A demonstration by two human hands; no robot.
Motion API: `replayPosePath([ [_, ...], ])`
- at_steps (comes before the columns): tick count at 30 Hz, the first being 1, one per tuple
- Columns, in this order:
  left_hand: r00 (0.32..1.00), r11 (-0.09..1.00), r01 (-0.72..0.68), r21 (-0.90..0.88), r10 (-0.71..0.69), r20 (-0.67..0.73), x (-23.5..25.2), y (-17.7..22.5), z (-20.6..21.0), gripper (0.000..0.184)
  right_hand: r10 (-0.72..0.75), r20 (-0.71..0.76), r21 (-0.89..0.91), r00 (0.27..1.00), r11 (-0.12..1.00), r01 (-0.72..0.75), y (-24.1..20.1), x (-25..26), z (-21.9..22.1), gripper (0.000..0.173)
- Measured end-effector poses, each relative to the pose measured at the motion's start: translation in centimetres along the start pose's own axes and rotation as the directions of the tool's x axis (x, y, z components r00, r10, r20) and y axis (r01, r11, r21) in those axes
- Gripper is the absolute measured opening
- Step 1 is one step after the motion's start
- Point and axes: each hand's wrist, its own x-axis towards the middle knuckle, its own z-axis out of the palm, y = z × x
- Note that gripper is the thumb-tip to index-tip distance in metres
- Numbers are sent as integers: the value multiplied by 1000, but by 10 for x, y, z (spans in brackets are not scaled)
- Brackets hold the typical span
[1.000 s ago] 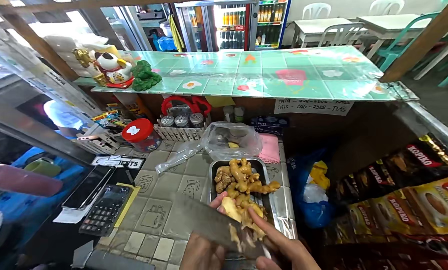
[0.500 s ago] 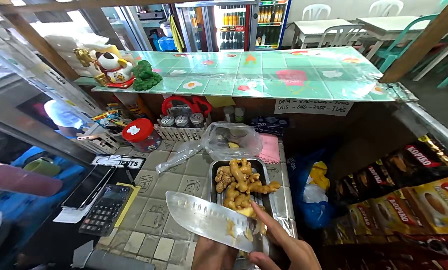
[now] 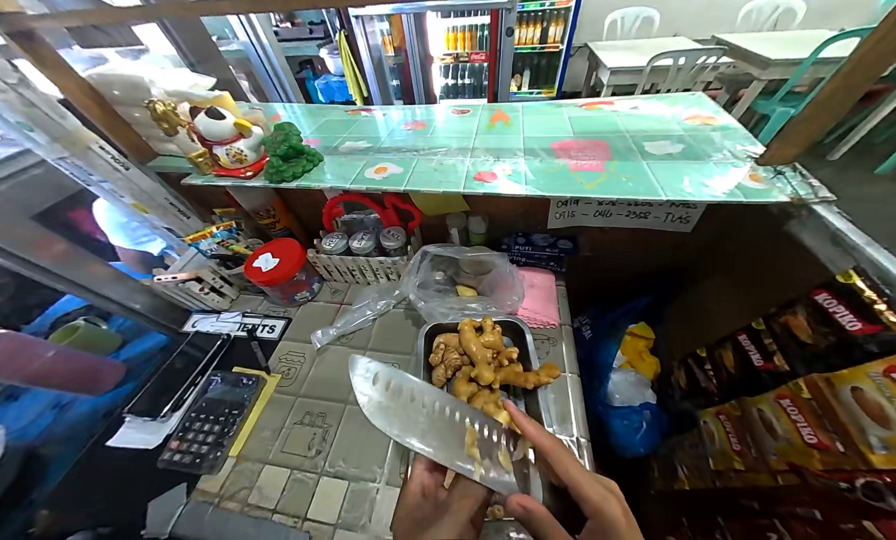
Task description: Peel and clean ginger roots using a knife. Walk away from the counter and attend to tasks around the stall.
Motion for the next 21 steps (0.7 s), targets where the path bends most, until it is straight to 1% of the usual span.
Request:
replayPosePath([
  [3,1000,1000,11,11,-12,20,0,-2,-3,31,-16,4,-3,1000,1000,16,4,1,-3,62],
  [6,1000,1000,3,-27,-3,18,-2,-2,-1,35,4,42,70,999,998,-7,2,2,-4,67],
  [10,999,999,41,13,-42,35,-1,-2,0,30,-9,7,30,1000,1000,9,5,3,-5,62],
  [14,999,999,43,-15,-43,26,-2,-1,1,31,-6,36,77,999,997,3,4,2,-7,66],
  [16,998,998,55,-41,-54,29,-3,-1,0,31,2,51,60,999,998,-5,3,2,-7,67],
  [21,994,997,78,-22,-77,74,0,-2,-4,21,-12,3,0,1000,1000,12,8,3,-5,61],
])
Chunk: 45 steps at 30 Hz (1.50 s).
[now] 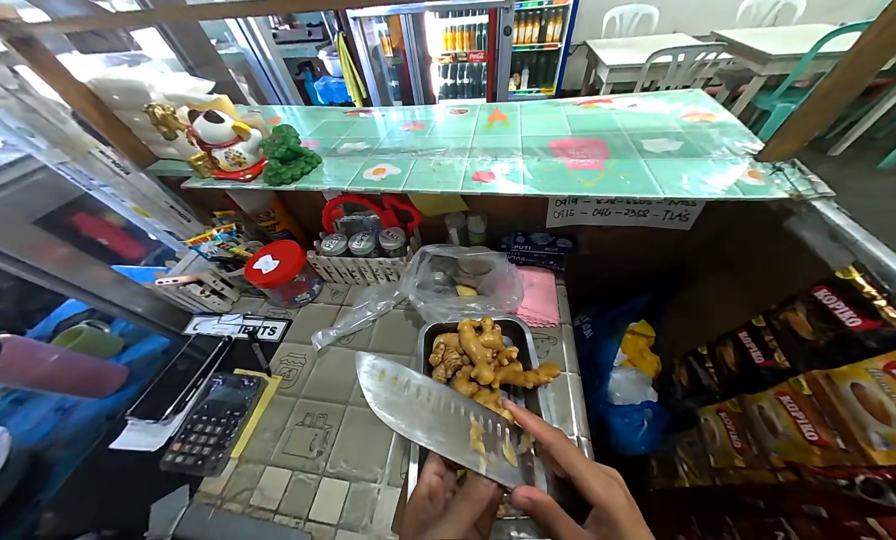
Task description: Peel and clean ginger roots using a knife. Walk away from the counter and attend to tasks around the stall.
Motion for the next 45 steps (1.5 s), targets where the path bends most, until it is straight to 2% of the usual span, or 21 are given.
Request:
replayPosePath([
  [3,1000,1000,0,19,0,-12,2,-2,-3,20,16,-20,-24,1000,1000,-17,1,-1,0,55],
  [6,999,998,-29,57,31,-36,7,1,-4,31,68,6,102,998,992,-69,-3,-1,-1,54],
  [8,997,997,-70,35,71,-40,11,4,-9,30,42,71,198,997,979,-55,-4,-3,-4,55],
  [10,993,994,-112,-15,113,39,16,4,-21,28,-39,104,232,994,973,13,-3,-6,-5,56],
  [11,985,991,-133,-27,135,106,21,3,-29,35,-80,116,232,990,971,51,-2,-8,-5,55],
  [12,977,990,-143,5,141,160,28,4,-33,39,-107,129,223,986,972,76,-2,-11,-5,55],
  [15,985,992,-94,80,81,150,44,10,-27,37,-95,176,166,980,984,66,-6,-15,-6,62],
  [19,968,990,-77,114,47,248,42,16,-24,39,-29,153,105,988,994,13,-10,-12,-5,75],
  [22,971,989,-77,129,45,236,37,18,-17,40,-20,195,20,981,1000,17,-16,-8,-8,80],
  [25,974,986,-76,148,42,221,36,18,-14,40,0,215,-49,977,999,10,-23,-5,-10,79],
  [30,965,987,-105,119,72,251,37,16,-17,39,-13,182,-69,983,997,25,-20,-5,-7,77],
  [34,965,972,-151,179,106,240,37,15,-20,38,-9,175,-71,985,997,21,-18,-5,-6,75],
  [39,974,974,-116,194,73,213,36,17,-20,39,-25,162,-85,987,996,39,-15,-5,-3,71],
  [45,983,974,-93,206,58,172,37,11,-20,39,-30,215,-4,976,999,32,-17,-4,-7,75],
])
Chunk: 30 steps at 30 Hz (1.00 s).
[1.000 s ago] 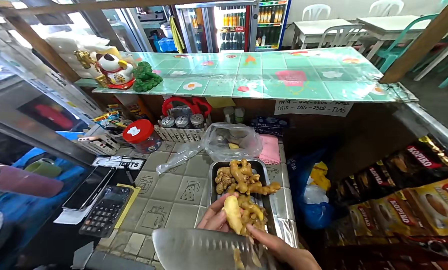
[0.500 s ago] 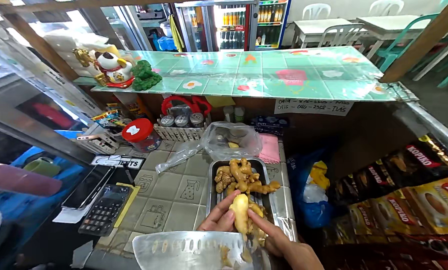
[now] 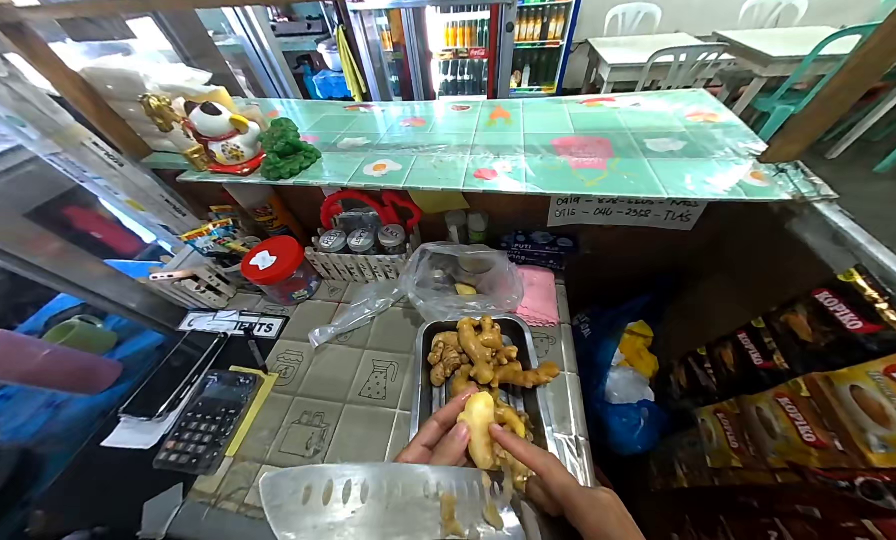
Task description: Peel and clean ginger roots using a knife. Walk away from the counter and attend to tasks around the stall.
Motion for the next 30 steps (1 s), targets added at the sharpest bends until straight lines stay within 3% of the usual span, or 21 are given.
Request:
replayPosePath([
  [9,1000,1000,-8,0,8,24,-1,1,2,39,48,9,3,999,999,-48,-4,1,-1,76],
  [17,999,999,-38,10,38,22,-3,3,-2,38,6,-58,-129,998,992,-13,0,2,6,69],
  [23,999,998,-47,50,46,2,-2,0,0,38,28,18,24,999,999,-28,-2,2,-2,75],
  [30,1000,999,0,41,-1,19,-5,4,3,39,42,19,22,999,999,-42,-2,1,-2,79],
])
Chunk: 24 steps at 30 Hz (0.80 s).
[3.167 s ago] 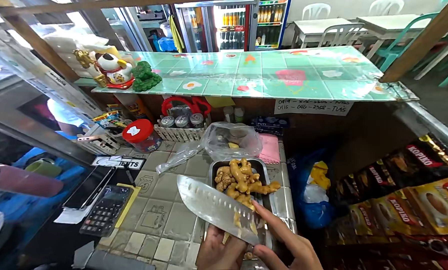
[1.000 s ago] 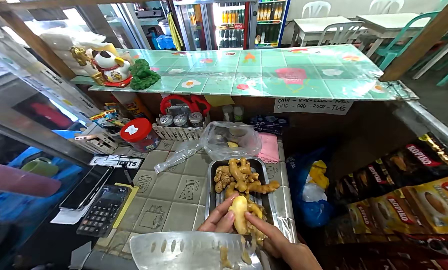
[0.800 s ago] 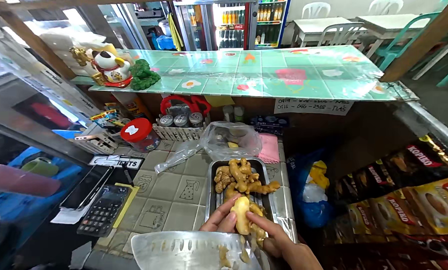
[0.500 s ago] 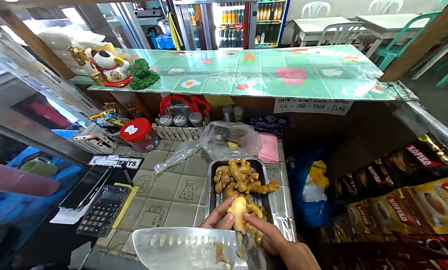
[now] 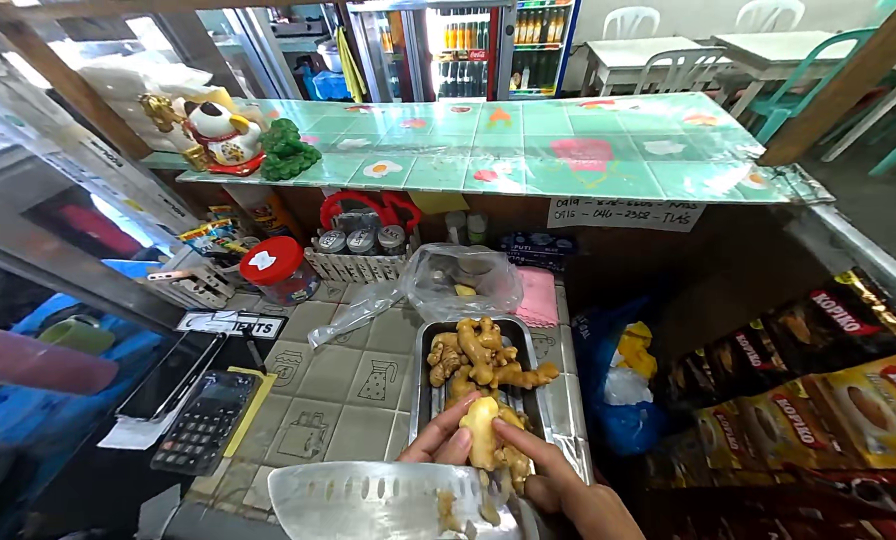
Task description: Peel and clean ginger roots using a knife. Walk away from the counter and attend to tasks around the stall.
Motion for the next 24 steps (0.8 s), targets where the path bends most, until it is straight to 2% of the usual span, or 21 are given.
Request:
replayPosePath([
  [6,1000,1000,-10,-14,9,-10,0,-2,-5,38,-17,-51,-159,999,987,9,2,0,5,74],
  [11,999,999,25,-30,-26,-25,0,-1,-6,38,-37,-31,-153,999,988,31,5,2,4,73],
  [14,999,999,-24,-33,23,-26,1,-4,-7,39,-9,11,-22,1000,1000,9,4,2,1,78],
  [17,998,996,-13,-93,6,-68,3,-5,-6,45,71,36,107,997,991,-75,-1,2,1,83],
  [20,988,985,-37,-168,10,-156,0,-6,-1,47,106,47,263,993,958,-114,0,1,4,74],
  [24,955,996,-75,47,85,-284,-3,-8,9,59,118,48,426,992,896,-127,0,1,10,68],
])
